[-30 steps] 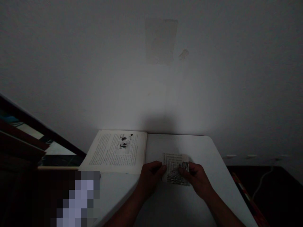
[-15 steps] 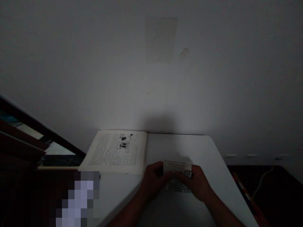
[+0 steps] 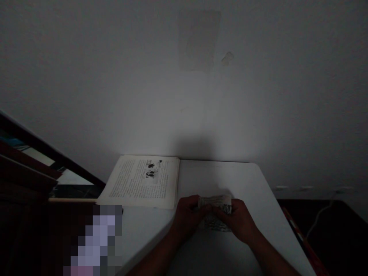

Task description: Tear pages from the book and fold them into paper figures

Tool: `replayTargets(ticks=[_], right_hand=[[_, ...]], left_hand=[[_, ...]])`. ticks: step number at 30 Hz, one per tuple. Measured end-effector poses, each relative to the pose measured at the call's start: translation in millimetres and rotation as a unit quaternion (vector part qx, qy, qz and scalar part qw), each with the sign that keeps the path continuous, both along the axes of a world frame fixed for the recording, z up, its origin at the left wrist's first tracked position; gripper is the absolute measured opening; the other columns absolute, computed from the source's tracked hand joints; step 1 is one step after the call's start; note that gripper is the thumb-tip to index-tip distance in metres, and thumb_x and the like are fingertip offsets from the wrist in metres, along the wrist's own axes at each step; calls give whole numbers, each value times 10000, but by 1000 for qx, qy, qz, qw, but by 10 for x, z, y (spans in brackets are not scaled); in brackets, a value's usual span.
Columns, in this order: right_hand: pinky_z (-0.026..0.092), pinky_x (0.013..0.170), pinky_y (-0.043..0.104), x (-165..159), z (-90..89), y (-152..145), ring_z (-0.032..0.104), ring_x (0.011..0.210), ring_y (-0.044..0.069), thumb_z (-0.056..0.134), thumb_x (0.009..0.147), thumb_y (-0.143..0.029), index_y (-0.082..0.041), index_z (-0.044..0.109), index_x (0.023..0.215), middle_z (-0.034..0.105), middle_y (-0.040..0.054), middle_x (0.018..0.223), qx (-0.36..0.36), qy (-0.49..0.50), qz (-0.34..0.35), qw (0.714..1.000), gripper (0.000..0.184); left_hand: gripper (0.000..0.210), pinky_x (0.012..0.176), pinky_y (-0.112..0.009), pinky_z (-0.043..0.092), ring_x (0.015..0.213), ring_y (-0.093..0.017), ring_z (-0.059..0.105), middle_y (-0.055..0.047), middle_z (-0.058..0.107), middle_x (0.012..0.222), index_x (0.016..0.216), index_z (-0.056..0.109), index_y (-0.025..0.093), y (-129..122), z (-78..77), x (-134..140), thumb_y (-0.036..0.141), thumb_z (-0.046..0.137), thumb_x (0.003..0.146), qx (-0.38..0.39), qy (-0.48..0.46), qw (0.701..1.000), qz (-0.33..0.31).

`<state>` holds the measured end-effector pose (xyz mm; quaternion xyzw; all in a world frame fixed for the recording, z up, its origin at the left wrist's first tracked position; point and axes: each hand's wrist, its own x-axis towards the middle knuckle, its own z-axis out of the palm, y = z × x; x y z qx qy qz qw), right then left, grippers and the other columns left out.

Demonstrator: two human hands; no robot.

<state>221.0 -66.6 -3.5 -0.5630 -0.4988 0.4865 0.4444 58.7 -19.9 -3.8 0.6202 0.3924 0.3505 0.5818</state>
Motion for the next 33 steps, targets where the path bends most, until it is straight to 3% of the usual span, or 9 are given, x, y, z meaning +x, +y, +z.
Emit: replayTargets(ticks=[11, 23, 33], right_hand=[[531, 640, 304, 36, -63, -3, 661, 686, 210, 698, 679, -375, -150, 719, 853, 716, 50, 738, -29, 36, 5, 999, 285], [529, 680, 310, 37, -22, -12, 664, 742, 209, 671, 721, -340, -159, 715, 897, 721, 48, 785, -39, 54, 42, 997, 256], [529, 710, 313, 54, -13, 1, 672, 743, 207, 706, 696, -327, -153, 712, 902, 729, 61, 824, -36, 109, 32, 993, 270]], left_hand=[[377, 573, -222, 356, 619, -129, 438, -3, 451, 638, 640, 570, 121, 20, 0, -43, 449, 498, 812, -8, -44, 998, -53], [417, 473, -208, 232, 510, -86, 307, 47, 302, 512, 492, 405, 153, 58, 74, -56, 424, 506, 792, 37, 57, 996, 59], [381, 509, -210, 306, 534, -103, 389, 27, 443, 548, 605, 560, 123, 78, 44, -28, 466, 517, 766, -43, 2, 999, 27]])
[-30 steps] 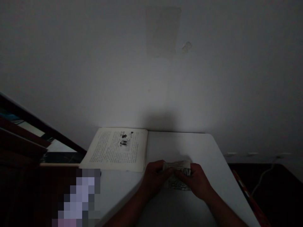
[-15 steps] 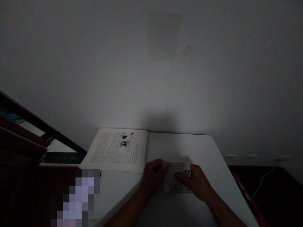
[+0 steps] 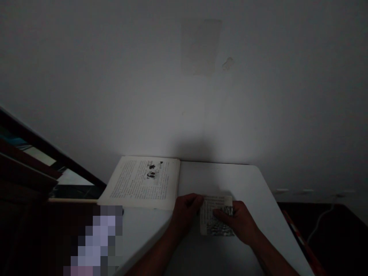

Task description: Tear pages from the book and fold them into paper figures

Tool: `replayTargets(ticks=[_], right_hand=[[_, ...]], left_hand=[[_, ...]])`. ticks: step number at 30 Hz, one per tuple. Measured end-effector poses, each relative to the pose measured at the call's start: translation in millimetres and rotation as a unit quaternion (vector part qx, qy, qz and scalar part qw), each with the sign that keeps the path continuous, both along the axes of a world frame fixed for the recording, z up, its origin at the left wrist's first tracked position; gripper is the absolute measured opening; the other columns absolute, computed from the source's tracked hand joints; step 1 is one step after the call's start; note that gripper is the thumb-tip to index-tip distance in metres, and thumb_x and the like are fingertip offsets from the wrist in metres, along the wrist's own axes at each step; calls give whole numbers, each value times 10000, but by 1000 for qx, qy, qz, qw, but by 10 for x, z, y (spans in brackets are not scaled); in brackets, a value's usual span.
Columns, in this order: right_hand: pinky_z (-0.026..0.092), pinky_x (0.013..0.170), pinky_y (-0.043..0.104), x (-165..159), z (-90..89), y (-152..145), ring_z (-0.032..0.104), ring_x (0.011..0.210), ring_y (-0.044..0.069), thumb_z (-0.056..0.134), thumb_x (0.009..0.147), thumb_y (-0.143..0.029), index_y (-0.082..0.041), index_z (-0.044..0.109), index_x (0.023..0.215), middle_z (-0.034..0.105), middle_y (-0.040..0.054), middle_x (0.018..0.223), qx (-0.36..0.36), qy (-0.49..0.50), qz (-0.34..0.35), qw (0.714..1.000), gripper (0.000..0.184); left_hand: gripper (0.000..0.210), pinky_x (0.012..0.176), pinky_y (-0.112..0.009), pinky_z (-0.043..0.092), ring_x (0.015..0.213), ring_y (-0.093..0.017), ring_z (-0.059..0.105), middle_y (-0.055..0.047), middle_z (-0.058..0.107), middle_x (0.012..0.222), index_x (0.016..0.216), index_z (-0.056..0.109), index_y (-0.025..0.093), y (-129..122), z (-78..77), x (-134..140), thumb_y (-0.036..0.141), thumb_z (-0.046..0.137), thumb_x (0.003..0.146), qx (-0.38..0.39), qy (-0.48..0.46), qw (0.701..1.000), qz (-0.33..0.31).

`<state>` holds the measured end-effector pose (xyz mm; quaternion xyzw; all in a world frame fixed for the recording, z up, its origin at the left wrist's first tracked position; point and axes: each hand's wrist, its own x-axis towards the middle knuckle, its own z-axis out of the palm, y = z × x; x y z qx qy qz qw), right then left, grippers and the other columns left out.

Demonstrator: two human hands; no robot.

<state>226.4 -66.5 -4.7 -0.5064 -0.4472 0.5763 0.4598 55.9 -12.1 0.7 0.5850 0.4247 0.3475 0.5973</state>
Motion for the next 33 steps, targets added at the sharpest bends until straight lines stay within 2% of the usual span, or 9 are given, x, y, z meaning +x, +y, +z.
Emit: replayTargets(ticks=[3, 6, 13, 16, 20, 23, 26, 33], right_hand=[[528, 718, 315, 7, -1, -6, 671, 763, 214, 701, 704, -333, -140, 708, 917, 729, 77, 843, -1, -4, -17, 1000, 287], [534, 699, 315, 1, 8, -9, 671, 754, 216, 697, 708, -342, -135, 703, 935, 729, 84, 852, -6, 1, -20, 1000, 307], [537, 700, 331, -19, 36, -6, 675, 734, 225, 704, 700, -351, -138, 701, 947, 729, 88, 861, -17, 18, -28, 999, 326], [537, 693, 324, 2, 25, -7, 675, 717, 220, 714, 687, -363, -141, 708, 927, 730, 89, 856, -11, 12, -50, 999, 328], [533, 711, 335, 36, -1, 13, 675, 730, 230, 734, 660, -379, -145, 712, 905, 731, 89, 847, 2, 19, -89, 996, 340], [528, 732, 351, 40, -27, 28, 674, 760, 239, 742, 652, -374, -147, 709, 910, 731, 89, 853, 2, 46, -90, 995, 344], [530, 717, 362, 32, -43, 22, 674, 764, 249, 758, 635, -357, -145, 703, 917, 731, 91, 853, -4, 78, -79, 994, 357], [524, 720, 371, 54, 1, 13, 673, 760, 251, 744, 647, -387, -133, 702, 911, 729, 106, 843, -11, 76, -97, 992, 368]], left_hand=[[386, 484, -207, 269, 517, -93, 349, 39, 378, 530, 561, 513, 127, -27, -16, 9, 453, 518, 767, 15, 38, 999, -10], [420, 466, -207, 235, 512, -87, 315, 44, 329, 523, 528, 447, 140, -60, -34, 25, 462, 483, 795, 30, 72, 997, 11], [420, 487, -211, 285, 542, -104, 378, 28, 405, 555, 608, 536, 125, -100, -62, 51, 491, 468, 803, 9, 60, 998, 31], [414, 499, -212, 296, 549, -107, 387, 25, 416, 567, 644, 561, 122, -107, -48, 43, 486, 454, 810, 21, 64, 998, 12], [434, 467, -209, 230, 501, -84, 304, 49, 297, 516, 518, 444, 143, -118, -42, 20, 468, 471, 803, 65, 104, 992, -36], [449, 464, -210, 213, 496, -78, 289, 48, 280, 515, 501, 405, 145, -127, -56, 6, 456, 451, 822, 91, 96, 989, -63], [438, 476, -203, 240, 512, -82, 321, 39, 326, 525, 523, 438, 136, -133, -74, 2, 454, 463, 824, 101, 60, 990, -72], [389, 491, -192, 302, 525, -94, 399, 20, 446, 545, 618, 589, 108, -112, -53, -15, 457, 535, 779, 49, 37, 992, -114]])
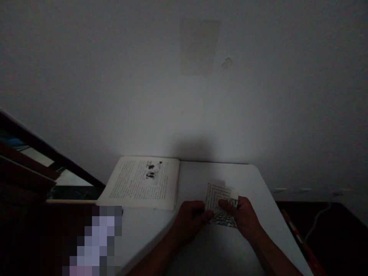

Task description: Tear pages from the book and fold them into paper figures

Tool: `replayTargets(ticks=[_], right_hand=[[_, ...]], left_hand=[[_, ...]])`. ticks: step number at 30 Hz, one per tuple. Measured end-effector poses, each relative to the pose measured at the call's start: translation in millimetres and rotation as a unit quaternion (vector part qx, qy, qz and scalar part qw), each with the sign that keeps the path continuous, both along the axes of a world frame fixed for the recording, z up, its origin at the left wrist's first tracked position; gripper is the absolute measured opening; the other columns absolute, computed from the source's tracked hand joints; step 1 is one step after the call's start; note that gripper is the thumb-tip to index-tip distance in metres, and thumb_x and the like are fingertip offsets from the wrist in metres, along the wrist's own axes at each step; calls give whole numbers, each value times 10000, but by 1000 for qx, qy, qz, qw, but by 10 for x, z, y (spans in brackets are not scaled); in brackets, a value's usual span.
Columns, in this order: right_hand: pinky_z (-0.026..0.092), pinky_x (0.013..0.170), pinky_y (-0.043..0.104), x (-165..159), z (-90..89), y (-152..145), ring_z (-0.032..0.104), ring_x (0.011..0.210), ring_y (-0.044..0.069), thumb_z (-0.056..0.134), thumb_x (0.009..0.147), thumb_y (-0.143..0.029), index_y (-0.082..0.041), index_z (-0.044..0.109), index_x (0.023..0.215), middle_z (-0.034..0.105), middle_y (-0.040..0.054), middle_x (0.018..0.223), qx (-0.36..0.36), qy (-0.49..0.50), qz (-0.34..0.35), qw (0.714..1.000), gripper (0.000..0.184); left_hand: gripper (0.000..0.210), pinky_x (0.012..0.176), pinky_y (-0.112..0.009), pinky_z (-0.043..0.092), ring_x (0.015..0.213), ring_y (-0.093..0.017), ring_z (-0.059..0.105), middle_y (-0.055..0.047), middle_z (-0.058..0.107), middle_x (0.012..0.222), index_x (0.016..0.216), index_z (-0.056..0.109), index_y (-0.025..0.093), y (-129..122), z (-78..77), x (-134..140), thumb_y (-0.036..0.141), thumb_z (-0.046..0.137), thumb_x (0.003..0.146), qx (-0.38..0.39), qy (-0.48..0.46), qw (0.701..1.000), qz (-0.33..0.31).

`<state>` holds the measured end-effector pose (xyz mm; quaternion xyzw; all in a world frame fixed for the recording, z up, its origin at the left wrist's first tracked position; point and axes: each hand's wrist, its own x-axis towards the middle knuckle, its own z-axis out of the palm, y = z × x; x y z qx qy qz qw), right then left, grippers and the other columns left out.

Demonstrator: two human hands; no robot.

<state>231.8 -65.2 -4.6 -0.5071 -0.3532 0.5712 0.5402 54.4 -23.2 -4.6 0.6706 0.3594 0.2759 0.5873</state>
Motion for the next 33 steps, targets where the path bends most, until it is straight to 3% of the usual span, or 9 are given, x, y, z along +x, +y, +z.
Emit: replayTargets(ticks=[6, 12, 18, 25, 30, 33], right_hand=[[529, 698, 384, -16, 11, 9, 673, 749, 260, 724, 666, -403, -122, 693, 945, 725, 114, 843, 6, 30, 45, 999, 397], [527, 721, 373, 4, 0, 5, 672, 770, 255, 748, 636, -391, -133, 696, 953, 724, 108, 870, 6, 0, 41, 999, 412], [533, 684, 350, -8, 17, 3, 675, 736, 242, 753, 627, -399, -142, 703, 944, 729, 97, 841, 2, -5, 62, 998, 411], [531, 690, 353, -15, 32, 4, 674, 728, 237, 750, 621, -411, -143, 706, 931, 729, 90, 842, -2, -31, 50, 998, 412], [523, 672, 323, -4, 13, 10, 672, 696, 211, 714, 684, -366, -146, 706, 923, 732, 74, 807, 11, -31, 66, 997, 325], [521, 679, 334, -3, 6, 12, 672, 701, 218, 716, 677, -374, -139, 705, 922, 731, 79, 808, 12, -27, 80, 996, 340]], left_hand=[[384, 502, -198, 354, 522, -110, 470, -6, 515, 528, 619, 638, 88, 9, 34, -15, 437, 571, 765, -17, -35, 999, -25], [322, 650, -241, 442, 724, -181, 586, -52, 648, 760, 857, 681, 100, 9, 20, -11, 392, 625, 734, -58, -62, 996, -19], [283, 660, -250, 447, 718, -185, 592, -49, 653, 724, 781, 701, 96, 20, 11, -11, 363, 608, 756, -30, -64, 997, -23], [320, 691, -266, 445, 755, -193, 580, -58, 637, 786, 891, 668, 98, 6, 22, -11, 378, 603, 751, -55, -81, 994, -44], [356, 544, -215, 374, 550, -120, 463, 1, 499, 559, 639, 646, 95, 17, 51, -6, 403, 542, 784, 18, 7, 1000, -10], [369, 534, -208, 347, 550, -114, 435, 8, 469, 557, 626, 638, 107, 17, 63, -9, 418, 525, 790, 33, -2, 999, -30]])
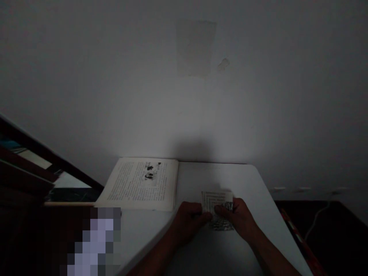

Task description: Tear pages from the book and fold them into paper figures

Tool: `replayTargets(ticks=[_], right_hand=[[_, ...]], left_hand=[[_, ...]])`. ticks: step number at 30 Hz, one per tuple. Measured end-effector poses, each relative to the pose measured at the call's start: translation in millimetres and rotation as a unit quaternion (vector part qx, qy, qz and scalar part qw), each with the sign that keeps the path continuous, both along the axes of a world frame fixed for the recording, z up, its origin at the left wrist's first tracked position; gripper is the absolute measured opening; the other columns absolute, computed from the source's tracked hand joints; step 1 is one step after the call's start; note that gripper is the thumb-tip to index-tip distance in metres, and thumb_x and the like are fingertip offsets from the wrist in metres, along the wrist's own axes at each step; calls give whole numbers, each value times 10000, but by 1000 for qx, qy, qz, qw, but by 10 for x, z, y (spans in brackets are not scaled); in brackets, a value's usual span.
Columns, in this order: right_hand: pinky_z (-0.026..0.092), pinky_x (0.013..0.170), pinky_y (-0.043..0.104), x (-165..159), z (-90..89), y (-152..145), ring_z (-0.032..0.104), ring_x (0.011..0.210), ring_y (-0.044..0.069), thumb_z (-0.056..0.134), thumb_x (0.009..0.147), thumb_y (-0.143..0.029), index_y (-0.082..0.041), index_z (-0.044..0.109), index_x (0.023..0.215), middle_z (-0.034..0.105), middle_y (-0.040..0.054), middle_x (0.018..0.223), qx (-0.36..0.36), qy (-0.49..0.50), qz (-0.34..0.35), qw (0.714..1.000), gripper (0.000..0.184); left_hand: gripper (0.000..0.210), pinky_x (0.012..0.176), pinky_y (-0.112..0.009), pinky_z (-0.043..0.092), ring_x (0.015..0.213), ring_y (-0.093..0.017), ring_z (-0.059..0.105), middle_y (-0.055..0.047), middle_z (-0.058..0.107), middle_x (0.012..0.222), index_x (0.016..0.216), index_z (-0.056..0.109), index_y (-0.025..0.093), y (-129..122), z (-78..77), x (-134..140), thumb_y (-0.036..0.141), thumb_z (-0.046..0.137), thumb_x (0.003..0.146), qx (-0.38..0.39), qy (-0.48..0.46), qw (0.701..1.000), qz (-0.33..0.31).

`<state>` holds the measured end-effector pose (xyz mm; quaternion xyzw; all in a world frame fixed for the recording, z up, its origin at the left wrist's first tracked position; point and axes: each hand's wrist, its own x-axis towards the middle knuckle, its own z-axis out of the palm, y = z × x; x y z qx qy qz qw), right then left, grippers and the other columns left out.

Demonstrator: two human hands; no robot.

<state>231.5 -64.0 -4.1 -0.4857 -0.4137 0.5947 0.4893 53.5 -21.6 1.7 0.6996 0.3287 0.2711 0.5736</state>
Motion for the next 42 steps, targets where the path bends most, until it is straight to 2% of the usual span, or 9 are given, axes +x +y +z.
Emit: replayTargets(ticks=[3, 7, 10, 14, 20, 27, 34, 42], right_hand=[[521, 684, 337, -4, 2, -2, 672, 705, 220, 724, 662, -385, -143, 703, 937, 730, 81, 829, -1, 5, 5, 1000, 367], [525, 686, 336, -8, 8, -4, 674, 699, 217, 714, 674, -389, -151, 705, 939, 731, 78, 824, -9, -8, -5, 1000, 356], [523, 724, 354, -8, 9, -2, 675, 719, 221, 717, 674, -382, -147, 707, 926, 731, 81, 836, -4, -1, 4, 1000, 344], [524, 732, 361, -2, -7, -2, 676, 734, 224, 718, 671, -381, -152, 708, 921, 731, 78, 843, 2, 6, 15, 1000, 339], [529, 720, 361, -3, -22, -1, 678, 708, 222, 729, 647, -406, -153, 715, 904, 733, 80, 821, -20, -13, 9, 1000, 361], [532, 718, 357, -9, 10, -3, 678, 714, 220, 728, 653, -386, -139, 710, 907, 731, 84, 826, -12, -6, 21, 1000, 355], [525, 746, 361, -17, 22, 6, 673, 774, 233, 708, 661, -418, -142, 703, 925, 728, 75, 861, 2, -36, 33, 999, 381], [523, 740, 347, -19, 36, -15, 669, 756, 215, 692, 694, -374, -155, 703, 941, 726, 66, 855, 7, -46, 49, 998, 330]], left_hand=[[364, 545, -211, 346, 574, -123, 446, 1, 491, 594, 658, 636, 121, 3, 9, -6, 437, 512, 790, -1, -20, 1000, -6], [387, 479, -202, 259, 502, -89, 340, 34, 354, 519, 501, 486, 135, 31, 20, -22, 413, 541, 765, 27, 19, 997, 70], [400, 475, -206, 229, 500, -81, 309, 44, 303, 516, 481, 402, 147, 48, 37, -38, 380, 521, 783, 44, 26, 995, 81], [371, 492, -207, 255, 521, -89, 346, 37, 344, 532, 511, 442, 144, 49, 37, -40, 379, 508, 790, 47, 12, 997, 63], [352, 495, -200, 268, 523, -89, 351, 41, 358, 536, 529, 466, 140, 66, 10, -29, 373, 529, 786, 39, 22, 993, 111], [360, 508, -203, 263, 524, -85, 349, 45, 354, 538, 517, 450, 144, 56, 34, -50, 353, 517, 803, 89, 20, 991, 93], [331, 522, -204, 289, 551, -100, 379, 36, 396, 561, 567, 481, 149, 83, 38, -26, 376, 496, 807, 48, 22, 990, 130], [338, 516, -213, 275, 542, -98, 341, 48, 326, 541, 545, 416, 159, 69, -13, -25, 393, 512, 770, -30, -67, 991, 115]])
